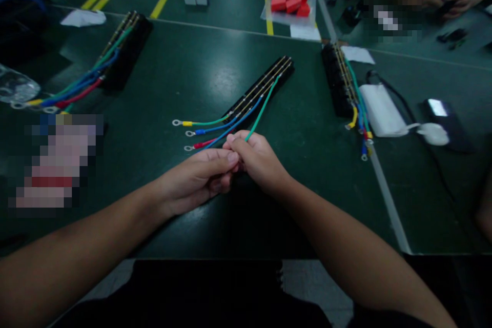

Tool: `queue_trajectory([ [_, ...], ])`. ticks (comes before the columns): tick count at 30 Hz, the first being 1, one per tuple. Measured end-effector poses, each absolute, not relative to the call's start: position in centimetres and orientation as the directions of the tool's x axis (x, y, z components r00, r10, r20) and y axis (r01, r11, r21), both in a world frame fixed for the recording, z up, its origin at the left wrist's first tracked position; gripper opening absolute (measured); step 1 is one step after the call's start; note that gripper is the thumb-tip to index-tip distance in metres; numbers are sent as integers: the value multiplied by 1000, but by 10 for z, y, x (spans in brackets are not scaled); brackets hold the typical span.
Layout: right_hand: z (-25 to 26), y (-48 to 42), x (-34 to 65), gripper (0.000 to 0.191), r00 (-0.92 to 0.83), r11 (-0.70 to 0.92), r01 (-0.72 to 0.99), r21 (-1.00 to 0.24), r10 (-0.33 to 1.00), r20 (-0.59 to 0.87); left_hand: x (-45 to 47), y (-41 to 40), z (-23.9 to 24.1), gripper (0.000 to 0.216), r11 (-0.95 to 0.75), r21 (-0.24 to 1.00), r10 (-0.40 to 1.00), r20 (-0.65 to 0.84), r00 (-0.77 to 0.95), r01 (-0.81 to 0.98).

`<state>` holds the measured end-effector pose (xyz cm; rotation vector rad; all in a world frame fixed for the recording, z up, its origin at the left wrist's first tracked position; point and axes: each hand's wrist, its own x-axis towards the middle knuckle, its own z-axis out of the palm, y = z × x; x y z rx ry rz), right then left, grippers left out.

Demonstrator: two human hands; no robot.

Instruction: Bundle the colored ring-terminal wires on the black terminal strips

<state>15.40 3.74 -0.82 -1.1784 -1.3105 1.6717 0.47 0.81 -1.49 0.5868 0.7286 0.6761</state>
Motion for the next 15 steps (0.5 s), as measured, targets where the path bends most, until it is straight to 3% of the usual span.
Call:
queue_trajectory([
  [15, -11, 37, 156, 28, -325, -270, 81, -960, 903, -281, 5, 7, -9, 30, 667, 684, 702, -445, 555, -295],
])
